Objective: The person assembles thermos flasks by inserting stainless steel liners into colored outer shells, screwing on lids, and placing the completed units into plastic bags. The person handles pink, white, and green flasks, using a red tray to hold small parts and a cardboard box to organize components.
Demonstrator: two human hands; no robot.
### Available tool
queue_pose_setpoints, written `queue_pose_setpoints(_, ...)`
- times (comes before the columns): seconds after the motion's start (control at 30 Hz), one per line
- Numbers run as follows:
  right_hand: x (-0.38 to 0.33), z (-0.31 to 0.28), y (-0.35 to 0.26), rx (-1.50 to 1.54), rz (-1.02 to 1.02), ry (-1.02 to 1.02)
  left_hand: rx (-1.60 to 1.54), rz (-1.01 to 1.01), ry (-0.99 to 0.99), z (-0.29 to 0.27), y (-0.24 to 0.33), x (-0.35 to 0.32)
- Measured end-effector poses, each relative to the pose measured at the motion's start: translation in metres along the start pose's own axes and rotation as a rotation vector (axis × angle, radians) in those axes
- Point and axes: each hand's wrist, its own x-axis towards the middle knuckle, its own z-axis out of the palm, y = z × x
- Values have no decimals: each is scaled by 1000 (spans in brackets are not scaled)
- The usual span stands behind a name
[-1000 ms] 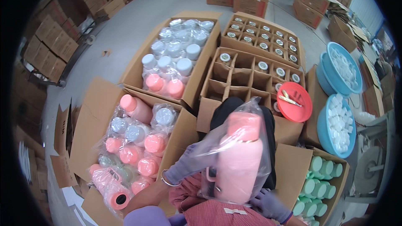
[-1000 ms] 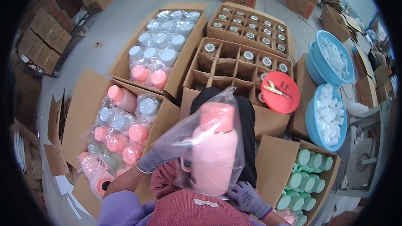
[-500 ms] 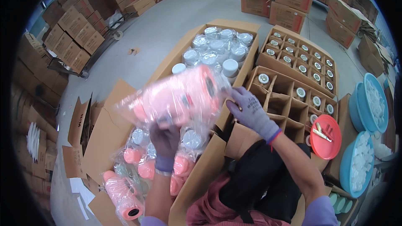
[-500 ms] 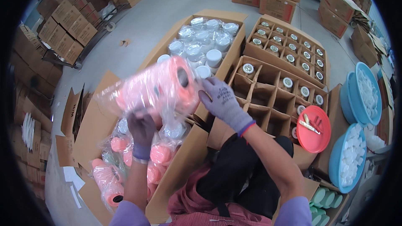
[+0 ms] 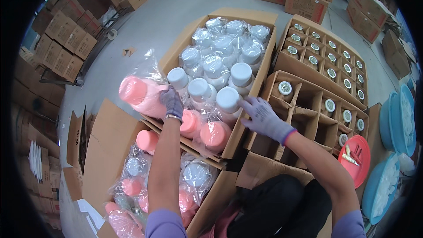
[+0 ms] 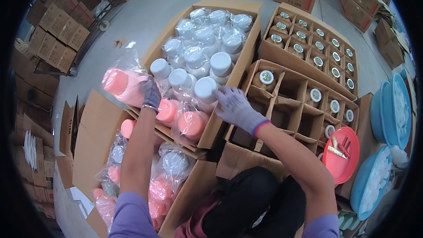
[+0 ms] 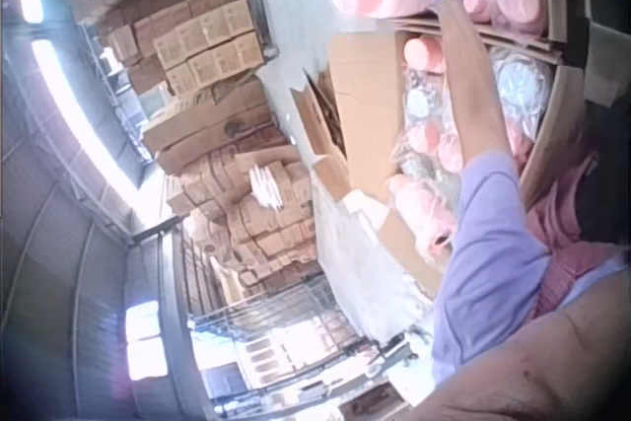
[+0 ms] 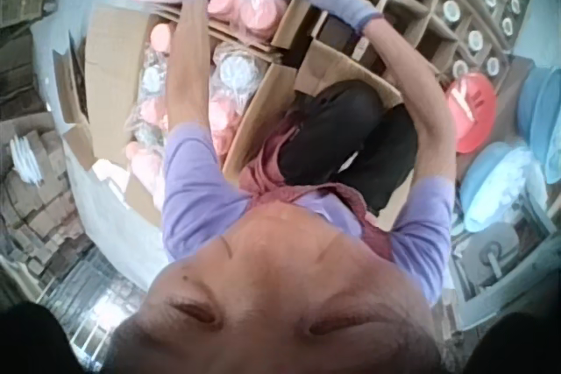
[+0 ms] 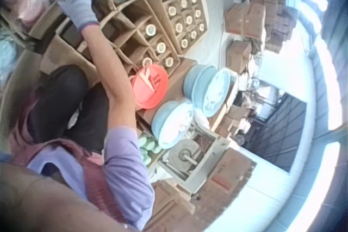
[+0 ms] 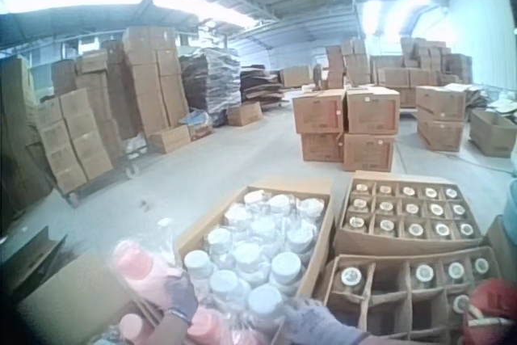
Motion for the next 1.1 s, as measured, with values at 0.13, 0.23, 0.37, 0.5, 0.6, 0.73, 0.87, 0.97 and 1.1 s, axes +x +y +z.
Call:
queue_pose_setpoints(0.13,70,26,-16,-152,11,-29,500,216,-460,-12,-39,26)
queue_pose_setpoints(0.23,86,36,-12,-189,145,-209,734,149,-610,6,11,-17)
queue_pose_setpoints(0.37,100,9,-25,1,144,-19,435,454,-450,-1,47,-57)
queue_pose_setpoints(0.5,92,-107,-24,265,52,429,402,573,-602,16,54,-87)
queue_pose_setpoints(0.6,16,-179,-27,224,247,442,814,835,-814,47,26,-95)
queue_pose_setpoints(0.73,-174,-152,38,-241,529,436,1171,758,-927,74,-2,-102)
queue_pose_setpoints(0.87,-324,-136,56,-378,1056,231,914,1024,-665,67,-17,-76)
queue_pose_setpoints(0.97,-386,-130,57,-427,1242,46,742,1011,-487,48,83,-127)
queue_pose_setpoints(1.1,-334,-143,15,-343,909,372,335,1126,-333,-38,214,-199)
